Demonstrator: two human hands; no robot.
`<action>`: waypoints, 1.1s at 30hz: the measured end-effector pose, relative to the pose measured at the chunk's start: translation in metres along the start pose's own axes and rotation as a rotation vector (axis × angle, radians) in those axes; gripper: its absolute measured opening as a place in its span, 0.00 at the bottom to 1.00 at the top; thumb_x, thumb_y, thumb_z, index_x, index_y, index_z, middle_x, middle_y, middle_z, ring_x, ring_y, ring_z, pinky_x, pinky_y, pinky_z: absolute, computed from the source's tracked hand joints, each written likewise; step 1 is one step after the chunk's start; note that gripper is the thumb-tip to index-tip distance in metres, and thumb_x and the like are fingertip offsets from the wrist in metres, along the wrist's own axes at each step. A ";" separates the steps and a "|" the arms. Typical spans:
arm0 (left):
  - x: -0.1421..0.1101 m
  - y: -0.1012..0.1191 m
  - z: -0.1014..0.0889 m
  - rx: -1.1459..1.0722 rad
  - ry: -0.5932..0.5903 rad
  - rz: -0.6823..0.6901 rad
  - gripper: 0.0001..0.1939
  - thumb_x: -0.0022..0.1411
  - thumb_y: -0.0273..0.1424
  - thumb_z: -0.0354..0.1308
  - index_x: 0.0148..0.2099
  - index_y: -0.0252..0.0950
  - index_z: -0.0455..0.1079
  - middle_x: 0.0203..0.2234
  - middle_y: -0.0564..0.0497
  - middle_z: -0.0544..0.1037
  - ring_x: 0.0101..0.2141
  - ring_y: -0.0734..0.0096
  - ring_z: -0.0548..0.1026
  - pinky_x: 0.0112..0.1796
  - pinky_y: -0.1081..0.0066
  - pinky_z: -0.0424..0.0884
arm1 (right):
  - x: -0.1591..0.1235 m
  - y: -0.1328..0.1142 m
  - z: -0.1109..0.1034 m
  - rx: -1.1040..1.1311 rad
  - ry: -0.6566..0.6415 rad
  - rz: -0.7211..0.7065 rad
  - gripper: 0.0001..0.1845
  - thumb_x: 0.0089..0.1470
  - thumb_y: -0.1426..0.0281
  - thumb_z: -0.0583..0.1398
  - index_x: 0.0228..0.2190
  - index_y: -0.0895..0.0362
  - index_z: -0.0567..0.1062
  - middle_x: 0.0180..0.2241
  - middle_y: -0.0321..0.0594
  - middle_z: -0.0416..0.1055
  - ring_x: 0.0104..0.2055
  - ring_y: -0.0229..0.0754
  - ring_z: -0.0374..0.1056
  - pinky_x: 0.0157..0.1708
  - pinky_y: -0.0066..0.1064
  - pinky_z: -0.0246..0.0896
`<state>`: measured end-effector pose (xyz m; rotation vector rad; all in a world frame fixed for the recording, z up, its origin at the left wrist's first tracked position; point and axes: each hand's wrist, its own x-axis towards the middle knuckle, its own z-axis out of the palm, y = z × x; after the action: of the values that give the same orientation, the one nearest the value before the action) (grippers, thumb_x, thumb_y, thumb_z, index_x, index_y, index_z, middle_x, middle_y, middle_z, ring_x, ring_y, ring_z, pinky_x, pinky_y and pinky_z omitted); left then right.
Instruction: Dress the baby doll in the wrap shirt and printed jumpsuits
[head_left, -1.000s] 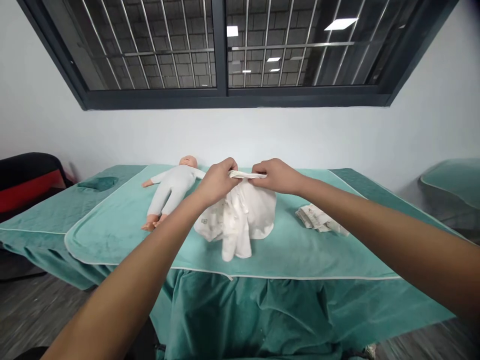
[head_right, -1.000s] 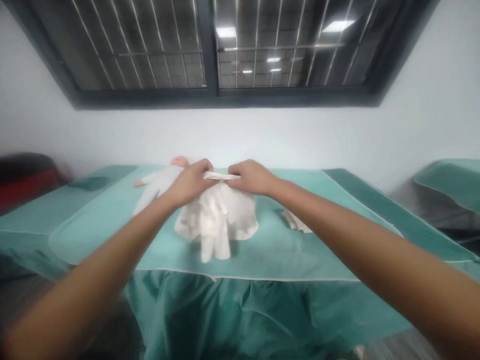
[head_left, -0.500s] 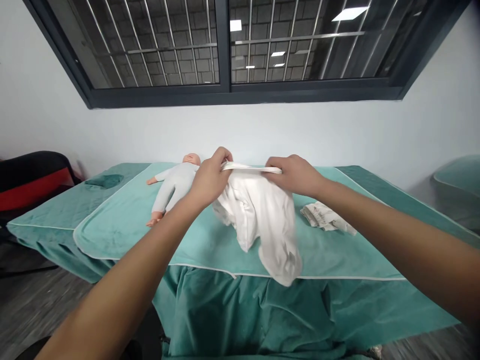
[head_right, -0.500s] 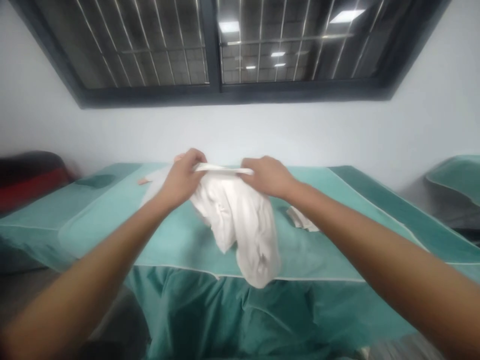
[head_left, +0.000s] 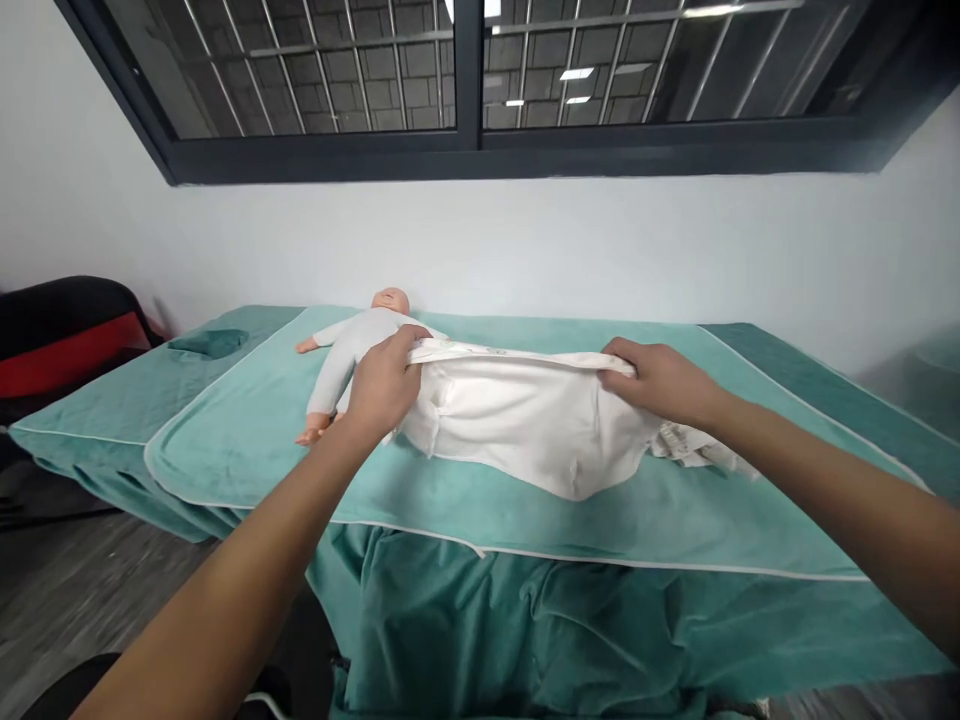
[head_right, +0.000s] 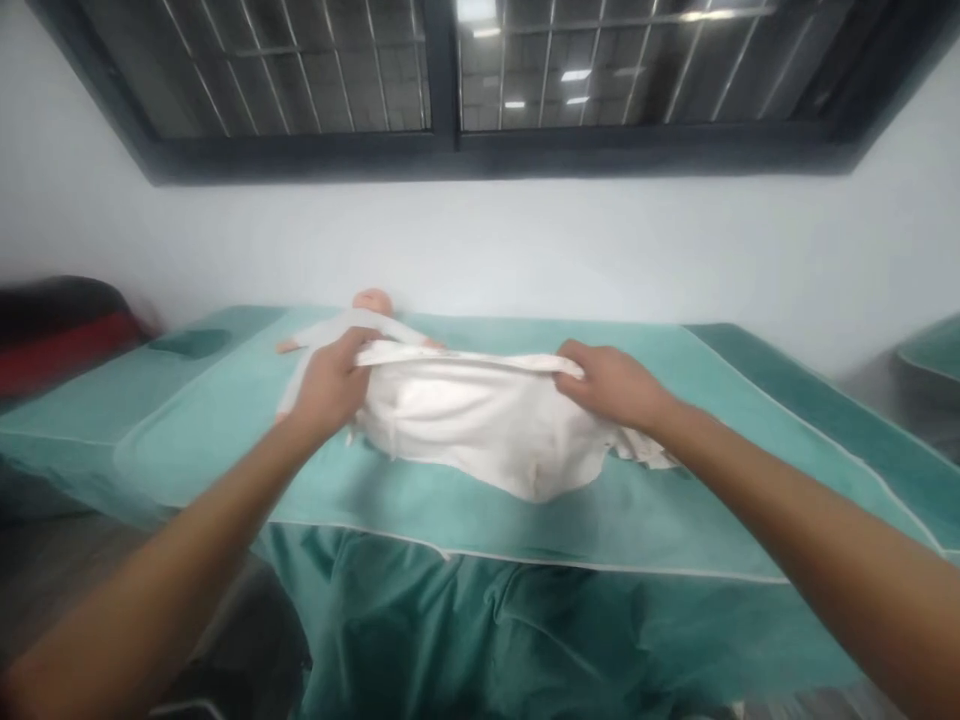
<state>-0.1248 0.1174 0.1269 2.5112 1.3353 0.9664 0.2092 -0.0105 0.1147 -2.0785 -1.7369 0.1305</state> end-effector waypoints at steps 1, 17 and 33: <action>0.000 -0.002 -0.001 0.056 -0.001 -0.023 0.18 0.62 0.29 0.47 0.53 0.42 0.68 0.43 0.48 0.80 0.44 0.54 0.76 0.43 0.61 0.70 | 0.000 0.003 -0.002 -0.036 0.005 0.026 0.13 0.53 0.61 0.56 0.38 0.52 0.74 0.32 0.39 0.75 0.34 0.47 0.69 0.31 0.32 0.58; 0.043 -0.015 0.164 0.260 -0.189 0.033 0.21 0.64 0.20 0.42 0.55 0.33 0.67 0.53 0.37 0.71 0.54 0.53 0.69 0.51 0.58 0.67 | 0.088 -0.001 0.130 -0.315 -0.009 -0.086 0.21 0.61 0.73 0.49 0.52 0.63 0.71 0.54 0.58 0.70 0.54 0.55 0.65 0.52 0.42 0.57; 0.067 -0.035 0.241 0.225 -0.211 -0.136 0.29 0.71 0.34 0.37 0.71 0.35 0.50 0.70 0.41 0.54 0.67 0.49 0.53 0.60 0.45 0.58 | 0.137 0.013 0.223 -0.203 0.178 0.059 0.34 0.64 0.62 0.46 0.65 0.71 0.53 0.66 0.64 0.52 0.68 0.62 0.49 0.65 0.52 0.45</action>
<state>0.0211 0.2321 -0.0442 2.5497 1.5979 0.5331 0.1753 0.1771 -0.0646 -2.2093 -1.6403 -0.2160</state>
